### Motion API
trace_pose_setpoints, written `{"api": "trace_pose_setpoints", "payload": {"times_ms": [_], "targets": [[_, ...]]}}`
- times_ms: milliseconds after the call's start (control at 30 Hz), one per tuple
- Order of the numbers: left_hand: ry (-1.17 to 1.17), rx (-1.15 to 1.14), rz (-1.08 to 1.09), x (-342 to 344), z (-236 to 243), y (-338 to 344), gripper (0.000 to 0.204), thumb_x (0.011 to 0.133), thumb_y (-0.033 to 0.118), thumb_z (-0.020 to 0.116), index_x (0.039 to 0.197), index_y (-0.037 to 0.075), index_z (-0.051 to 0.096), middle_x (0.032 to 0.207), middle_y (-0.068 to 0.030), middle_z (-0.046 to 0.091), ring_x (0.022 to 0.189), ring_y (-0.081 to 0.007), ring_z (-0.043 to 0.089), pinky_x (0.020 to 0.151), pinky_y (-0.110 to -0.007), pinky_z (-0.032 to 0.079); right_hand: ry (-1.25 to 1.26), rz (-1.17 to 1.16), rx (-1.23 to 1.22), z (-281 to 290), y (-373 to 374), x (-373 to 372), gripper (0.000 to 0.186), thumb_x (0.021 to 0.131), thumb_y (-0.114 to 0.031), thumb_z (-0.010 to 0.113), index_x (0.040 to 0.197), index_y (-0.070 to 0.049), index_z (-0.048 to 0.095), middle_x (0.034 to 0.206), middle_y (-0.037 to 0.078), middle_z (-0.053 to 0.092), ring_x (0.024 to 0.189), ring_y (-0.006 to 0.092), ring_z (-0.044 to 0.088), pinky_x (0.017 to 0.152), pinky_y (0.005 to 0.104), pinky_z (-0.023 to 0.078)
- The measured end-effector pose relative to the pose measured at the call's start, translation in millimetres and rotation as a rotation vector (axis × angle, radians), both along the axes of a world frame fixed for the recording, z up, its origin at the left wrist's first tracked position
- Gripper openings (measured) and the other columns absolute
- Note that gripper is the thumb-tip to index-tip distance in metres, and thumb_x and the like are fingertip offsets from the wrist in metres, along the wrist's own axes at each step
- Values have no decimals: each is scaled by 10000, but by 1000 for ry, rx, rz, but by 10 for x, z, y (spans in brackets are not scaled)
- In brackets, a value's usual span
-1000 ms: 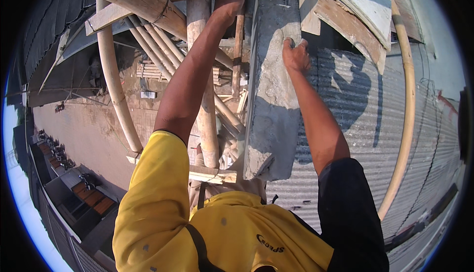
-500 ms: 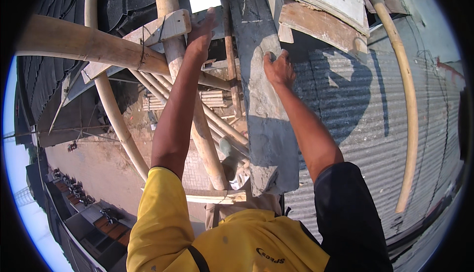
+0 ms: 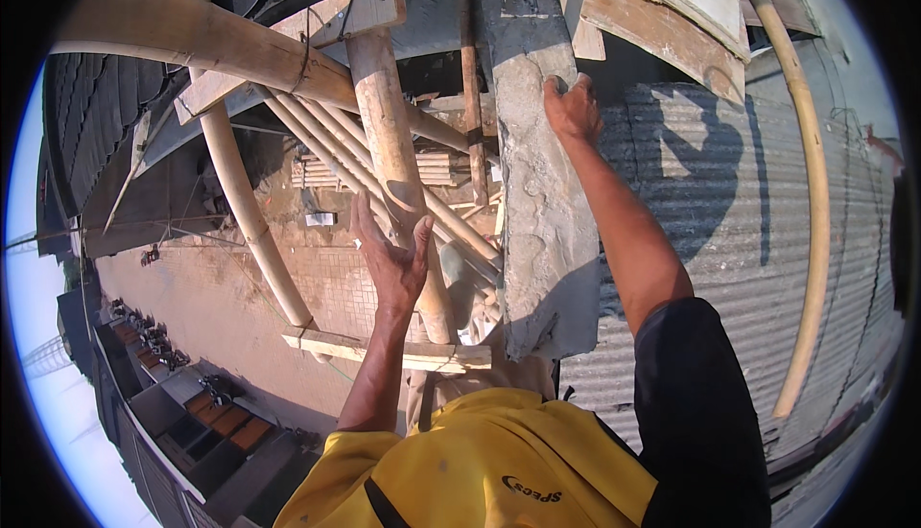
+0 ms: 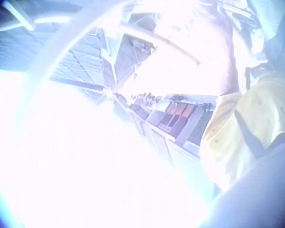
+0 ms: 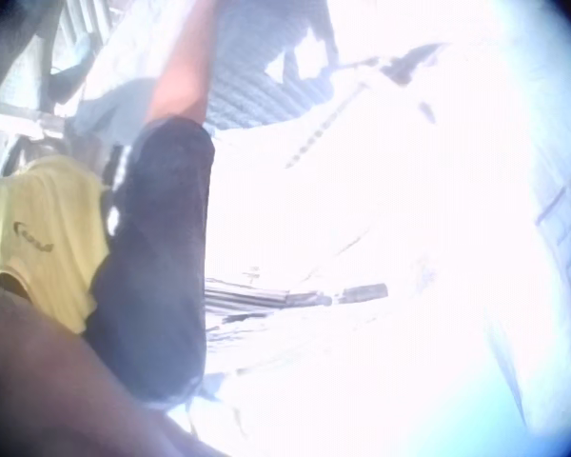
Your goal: The person moves wooden planks on bamboo scaffolding, applies mortar to a concrete roof ledge using a trowel, and positions a metal gutter along the edge before securing it with a tool.
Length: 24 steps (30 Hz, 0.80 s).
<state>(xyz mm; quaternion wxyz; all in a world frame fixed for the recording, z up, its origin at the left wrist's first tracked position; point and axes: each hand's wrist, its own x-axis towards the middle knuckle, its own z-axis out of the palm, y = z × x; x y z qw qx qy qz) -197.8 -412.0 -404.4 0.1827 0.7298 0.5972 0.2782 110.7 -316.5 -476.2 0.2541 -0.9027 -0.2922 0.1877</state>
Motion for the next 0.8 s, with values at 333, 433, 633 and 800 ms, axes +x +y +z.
{"api": "trace_pose_setpoints", "payload": {"times_ms": [333,433,633,800], "targets": [[-402,-197,75,279,-336,-107,846,808,176,781,1428,-100,277,1355,-271,438,1256,-345,442,1073,-407,348,65,-25,58,42,-23,61,651,850,-519,549,1236,4,496,1245,237,561,1227,365,501,997,510,409],[-336,-125,5,168,-629,-61,809,819,222,777,1408,-97,324,1326,-263,478,1172,-332,516,1013,-414,407,46,-64,137,-74,-98,151,687,855,-545,556,1255,8,473,1239,249,567,1168,383,548,987,496,433],[-197,-151,1,143,-603,-155,755,832,314,760,1341,-114,400,1280,-262,529,1122,-337,561,963,-435,449,111,-102,309,-115,-152,24,696,880,-522,548,1231,77,502,1204,253,561,1145,358,534,990,496,378],[-238,-264,6,177,-564,-216,745,831,316,746,1313,-111,369,1231,-280,535,1051,-353,598,941,-444,526,154,-119,323,-103,-223,-43,734,864,-533,549,1219,108,514,1201,262,544,1172,352,490,1006,462,353]]}}
